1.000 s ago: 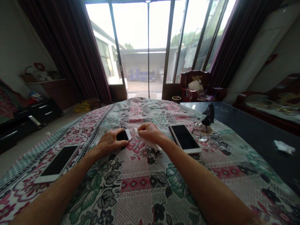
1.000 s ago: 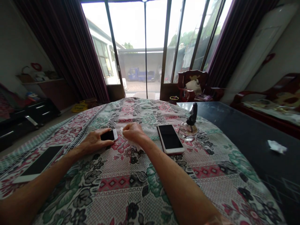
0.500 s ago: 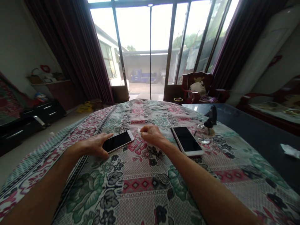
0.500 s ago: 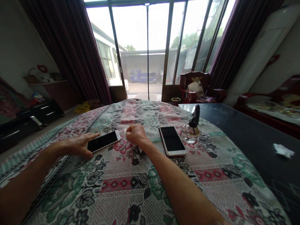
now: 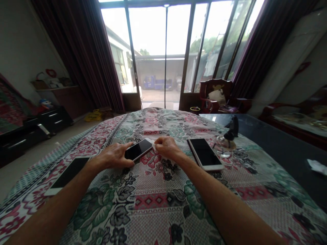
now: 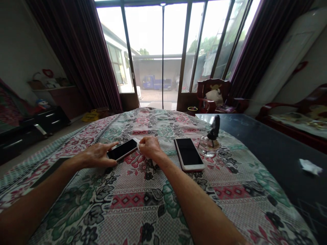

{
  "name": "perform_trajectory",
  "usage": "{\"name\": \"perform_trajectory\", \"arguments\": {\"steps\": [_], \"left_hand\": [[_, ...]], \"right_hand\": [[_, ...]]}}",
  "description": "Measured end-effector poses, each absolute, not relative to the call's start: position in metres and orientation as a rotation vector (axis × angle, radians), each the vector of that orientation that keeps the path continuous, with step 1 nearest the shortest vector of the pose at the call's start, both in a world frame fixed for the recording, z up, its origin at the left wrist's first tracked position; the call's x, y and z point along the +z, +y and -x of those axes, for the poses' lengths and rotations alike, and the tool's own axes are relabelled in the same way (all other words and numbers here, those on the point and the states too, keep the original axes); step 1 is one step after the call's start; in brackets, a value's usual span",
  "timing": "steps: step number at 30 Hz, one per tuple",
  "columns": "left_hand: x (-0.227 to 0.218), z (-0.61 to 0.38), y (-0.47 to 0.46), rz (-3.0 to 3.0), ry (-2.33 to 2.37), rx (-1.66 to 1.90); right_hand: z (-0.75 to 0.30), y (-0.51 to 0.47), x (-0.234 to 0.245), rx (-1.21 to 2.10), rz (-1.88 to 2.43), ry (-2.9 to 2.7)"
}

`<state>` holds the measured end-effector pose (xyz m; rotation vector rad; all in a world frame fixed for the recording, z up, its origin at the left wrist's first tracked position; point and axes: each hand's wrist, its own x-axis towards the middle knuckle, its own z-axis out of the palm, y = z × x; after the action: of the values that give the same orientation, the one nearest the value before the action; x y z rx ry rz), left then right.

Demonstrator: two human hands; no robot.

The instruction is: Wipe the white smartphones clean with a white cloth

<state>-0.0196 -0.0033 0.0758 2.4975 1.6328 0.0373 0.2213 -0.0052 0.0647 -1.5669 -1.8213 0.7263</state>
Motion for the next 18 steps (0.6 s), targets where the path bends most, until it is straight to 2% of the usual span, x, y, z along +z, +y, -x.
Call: {"name": "perform_trajectory", "arguments": {"steps": [7,13,18], "left_hand": [[0.072,-0.005,-0.014,-2.595,1.584,0.126],[0.078,0.001,-0.014,-2.567,1.306,0.093],[0.08,0.008,-0.01,-2.543,1.234,0.13]], "right_hand": [[-0.219,0.001,0.059,0.549,1.567,-1.858],[-0.219,0.003,0.051,0.364,1.501,-1.976],[-0.215,-0.004,0.049,0.349,1.373,-2.129]]}}
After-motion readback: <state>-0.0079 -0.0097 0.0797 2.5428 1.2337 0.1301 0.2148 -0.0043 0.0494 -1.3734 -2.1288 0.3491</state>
